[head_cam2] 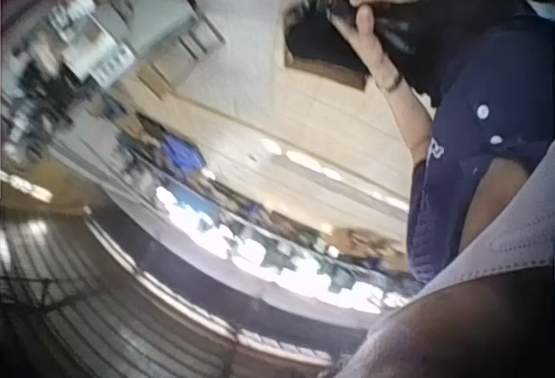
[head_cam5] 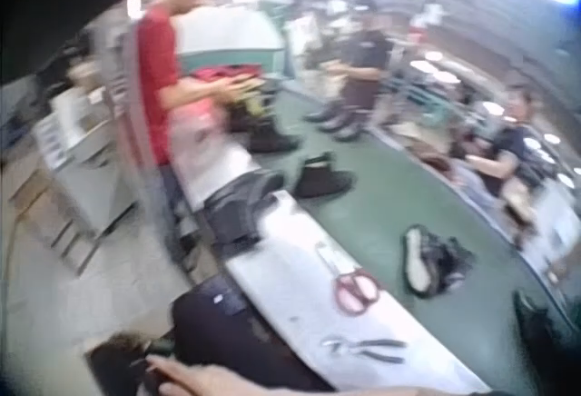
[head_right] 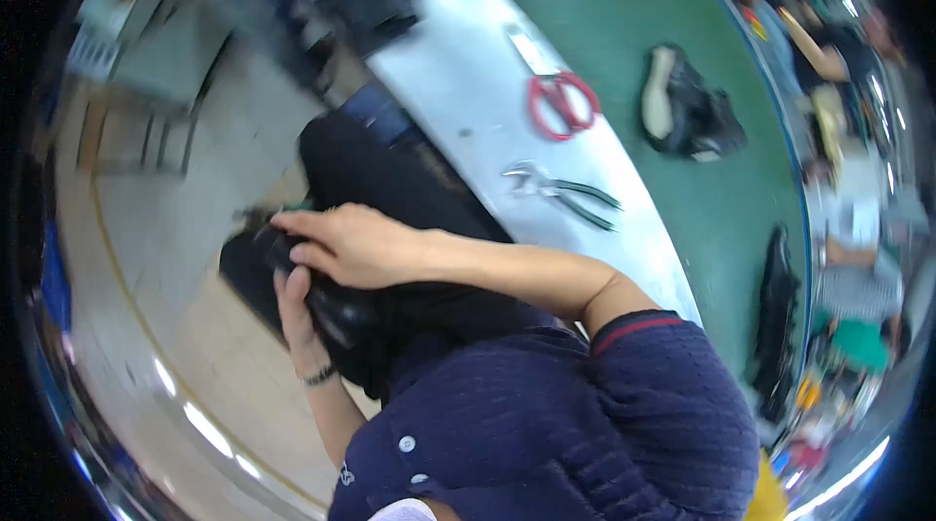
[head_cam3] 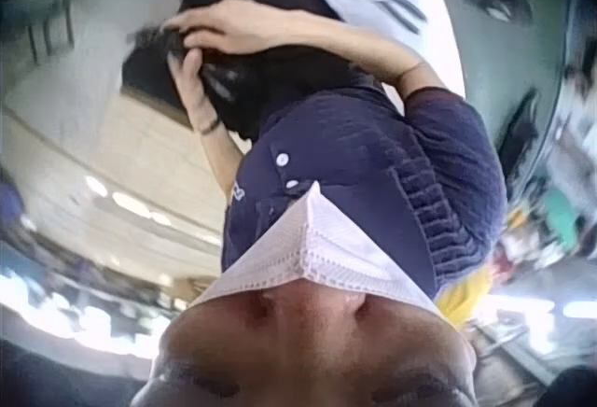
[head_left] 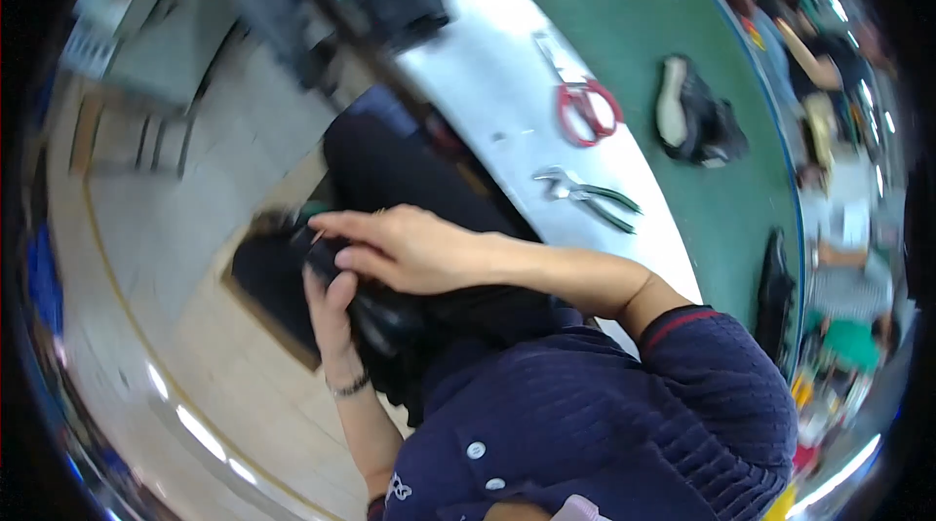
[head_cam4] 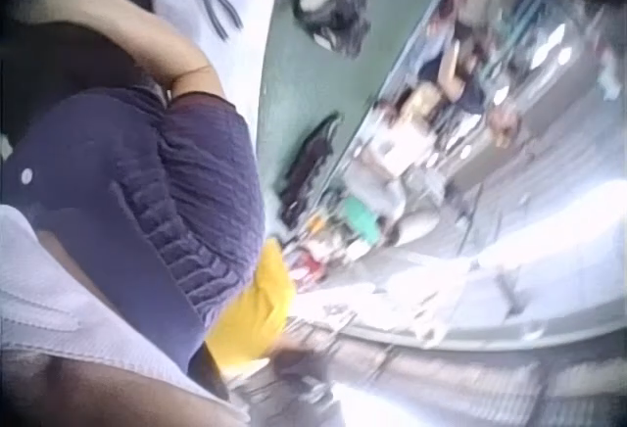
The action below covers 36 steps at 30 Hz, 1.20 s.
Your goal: The person is finishing a leather boot by trimming excess material and smoothing the sole.
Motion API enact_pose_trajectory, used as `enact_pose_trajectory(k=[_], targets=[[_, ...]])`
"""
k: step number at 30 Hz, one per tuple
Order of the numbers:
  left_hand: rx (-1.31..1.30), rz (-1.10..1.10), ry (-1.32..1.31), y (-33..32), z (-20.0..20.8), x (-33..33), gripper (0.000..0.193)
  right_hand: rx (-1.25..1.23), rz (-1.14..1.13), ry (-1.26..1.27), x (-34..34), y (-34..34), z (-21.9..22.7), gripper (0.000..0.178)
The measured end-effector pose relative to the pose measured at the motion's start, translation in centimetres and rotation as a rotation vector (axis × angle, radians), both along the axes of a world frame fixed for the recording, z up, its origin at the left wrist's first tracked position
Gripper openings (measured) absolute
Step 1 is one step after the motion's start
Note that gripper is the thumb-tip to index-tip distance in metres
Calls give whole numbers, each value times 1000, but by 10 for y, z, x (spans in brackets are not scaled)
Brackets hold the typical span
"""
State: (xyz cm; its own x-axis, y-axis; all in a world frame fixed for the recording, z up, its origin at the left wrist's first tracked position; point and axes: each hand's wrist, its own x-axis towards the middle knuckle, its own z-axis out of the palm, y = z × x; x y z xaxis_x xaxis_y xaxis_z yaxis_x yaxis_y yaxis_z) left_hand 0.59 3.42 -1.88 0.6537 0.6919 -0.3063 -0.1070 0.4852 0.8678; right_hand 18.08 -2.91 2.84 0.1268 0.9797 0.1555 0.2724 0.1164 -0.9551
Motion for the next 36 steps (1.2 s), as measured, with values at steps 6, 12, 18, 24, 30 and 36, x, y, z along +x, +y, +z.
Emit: enact_pose_trajectory(k=[6, 12, 18, 24, 30, 36], targets=[[-302, 50, -15, -9, 28, 1, 70, -264, -670, -557, 89, -125, -32, 53], [-455, -308, 39, -13, -5, 149, 70, -445, -913, -942, 74, -197, -112, 53], [-421, -615, 99, -48, -10, 242, 70, -196, -923, -880, 76, -198, -106, 44], [-363, -720, 145, -64, -11, 275, 69, -139, -973, -820, 79, -195, -102, 35], [-298, -733, 134, -69, -2, 272, 69, -123, -988, -889, 78, -192, -104, 28], [-227, -636, 90, -55, 12, 245, 69, -108, -951, -919, 75, -183, -109, 27]])
